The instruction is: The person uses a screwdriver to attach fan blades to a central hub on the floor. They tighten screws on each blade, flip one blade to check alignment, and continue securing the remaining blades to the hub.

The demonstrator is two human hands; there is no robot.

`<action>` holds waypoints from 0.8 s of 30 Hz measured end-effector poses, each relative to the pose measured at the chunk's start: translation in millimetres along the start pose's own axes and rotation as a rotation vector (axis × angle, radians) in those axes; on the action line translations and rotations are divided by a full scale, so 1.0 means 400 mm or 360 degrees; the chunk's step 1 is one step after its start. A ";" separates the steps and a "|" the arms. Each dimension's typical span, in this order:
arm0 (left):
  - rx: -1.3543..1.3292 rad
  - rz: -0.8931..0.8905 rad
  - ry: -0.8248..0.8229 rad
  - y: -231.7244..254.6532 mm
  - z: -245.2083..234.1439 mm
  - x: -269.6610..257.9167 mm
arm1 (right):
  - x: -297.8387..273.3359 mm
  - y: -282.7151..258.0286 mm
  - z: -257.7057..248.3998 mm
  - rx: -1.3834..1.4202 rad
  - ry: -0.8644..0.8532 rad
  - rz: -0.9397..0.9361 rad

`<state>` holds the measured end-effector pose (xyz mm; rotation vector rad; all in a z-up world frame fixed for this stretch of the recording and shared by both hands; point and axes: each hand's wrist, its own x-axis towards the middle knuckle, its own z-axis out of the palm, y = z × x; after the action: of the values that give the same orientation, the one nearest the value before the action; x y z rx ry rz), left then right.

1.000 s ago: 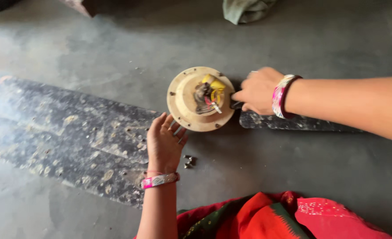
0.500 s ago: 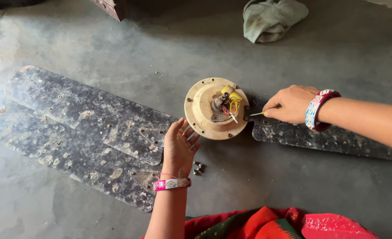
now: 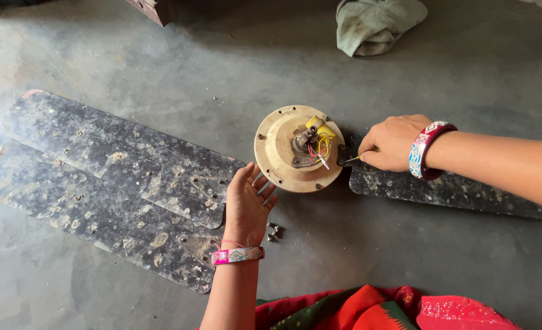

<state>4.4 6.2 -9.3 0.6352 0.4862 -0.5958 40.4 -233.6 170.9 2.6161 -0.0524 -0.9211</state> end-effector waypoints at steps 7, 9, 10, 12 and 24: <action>0.0012 0.0021 0.0005 0.004 0.007 -0.008 | 0.003 -0.004 -0.002 0.0062 -0.0003 0.0021; 0.0024 0.0019 0.0003 0.006 0.009 -0.010 | 0.012 -0.002 0.007 0.0051 -0.0008 0.0032; 0.0029 0.0017 0.0003 0.006 0.009 -0.011 | 0.018 0.002 0.015 0.0046 -0.0009 0.0038; 0.0037 0.0012 0.0003 0.005 0.009 -0.011 | 0.040 0.014 0.038 0.0061 -0.0001 0.0007; -0.0043 0.0064 0.0041 -0.027 0.001 0.017 | 0.263 0.055 0.131 0.0704 -0.0660 0.0165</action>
<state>2.4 -3.6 -17.2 0.6265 0.5034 -0.5430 92.8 -287.2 78.1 2.7145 -0.5499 -1.5440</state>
